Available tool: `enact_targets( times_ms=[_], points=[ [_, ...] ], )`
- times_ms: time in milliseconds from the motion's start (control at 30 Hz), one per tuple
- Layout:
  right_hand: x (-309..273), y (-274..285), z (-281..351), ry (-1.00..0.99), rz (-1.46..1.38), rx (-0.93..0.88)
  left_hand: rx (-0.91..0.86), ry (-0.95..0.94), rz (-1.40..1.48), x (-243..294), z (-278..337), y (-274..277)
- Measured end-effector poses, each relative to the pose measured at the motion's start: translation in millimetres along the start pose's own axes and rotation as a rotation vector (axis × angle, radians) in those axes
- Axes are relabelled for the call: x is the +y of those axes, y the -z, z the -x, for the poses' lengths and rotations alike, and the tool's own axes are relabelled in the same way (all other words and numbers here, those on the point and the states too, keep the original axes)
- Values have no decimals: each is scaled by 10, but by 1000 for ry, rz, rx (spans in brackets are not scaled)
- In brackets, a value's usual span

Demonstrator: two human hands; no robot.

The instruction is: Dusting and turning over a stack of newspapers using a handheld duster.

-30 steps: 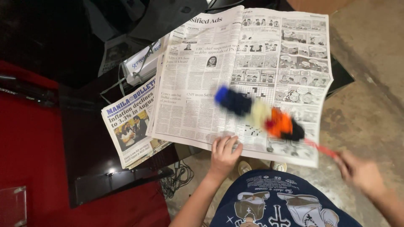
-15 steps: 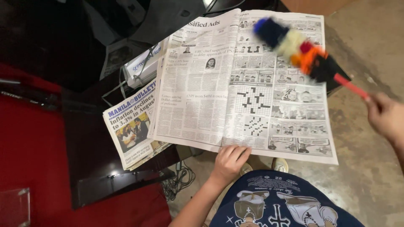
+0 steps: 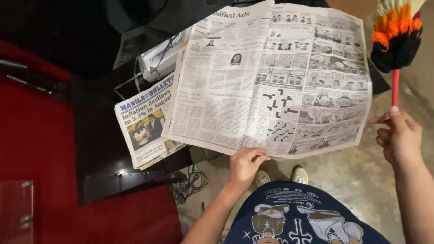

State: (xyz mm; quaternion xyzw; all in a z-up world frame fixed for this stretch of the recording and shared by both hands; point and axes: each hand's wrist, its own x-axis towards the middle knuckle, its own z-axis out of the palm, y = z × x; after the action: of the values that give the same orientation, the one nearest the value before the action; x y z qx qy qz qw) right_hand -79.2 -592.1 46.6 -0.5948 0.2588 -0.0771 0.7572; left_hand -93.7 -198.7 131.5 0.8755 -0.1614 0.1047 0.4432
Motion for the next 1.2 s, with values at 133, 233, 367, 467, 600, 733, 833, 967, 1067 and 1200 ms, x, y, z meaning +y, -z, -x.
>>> enact_targets(
  times_ms=[133, 233, 367, 467, 600, 733, 833, 967, 1067, 1200],
  points=[
    [9, 41, 69, 8, -54, -18, -56, 1, 4, -113, -34, -105],
    [102, 88, 57, -5, -57, -35, -66, 62, 50, -43, -112, -95],
    [197, 44, 84, 5, 29, 31, -57, -2, 90, -101, -165, -140],
    [131, -70, 162, -9, 45, 41, -91, 40, 143, -220, -153, -185],
    [54, -130, 194, 8, -15, 1, -81, 191, 142, -172, -205, -172],
    [131, -98, 157, -6, 22, 32, -36, 334, 248, -167, -223, -152],
    [90, -168, 200, 1, 102, 52, 58, 418, 376, -209, -233, -144],
    [138, -173, 173, 35, 206, 71, 120, 554, 443, -314, -284, -145],
    [74, -226, 229, 53, 187, 74, 205, 604, 564, -502, -296, -175],
    [74, -223, 232, 67, 166, 84, 399, 606, 701, -628, -294, -118]
  ],
)
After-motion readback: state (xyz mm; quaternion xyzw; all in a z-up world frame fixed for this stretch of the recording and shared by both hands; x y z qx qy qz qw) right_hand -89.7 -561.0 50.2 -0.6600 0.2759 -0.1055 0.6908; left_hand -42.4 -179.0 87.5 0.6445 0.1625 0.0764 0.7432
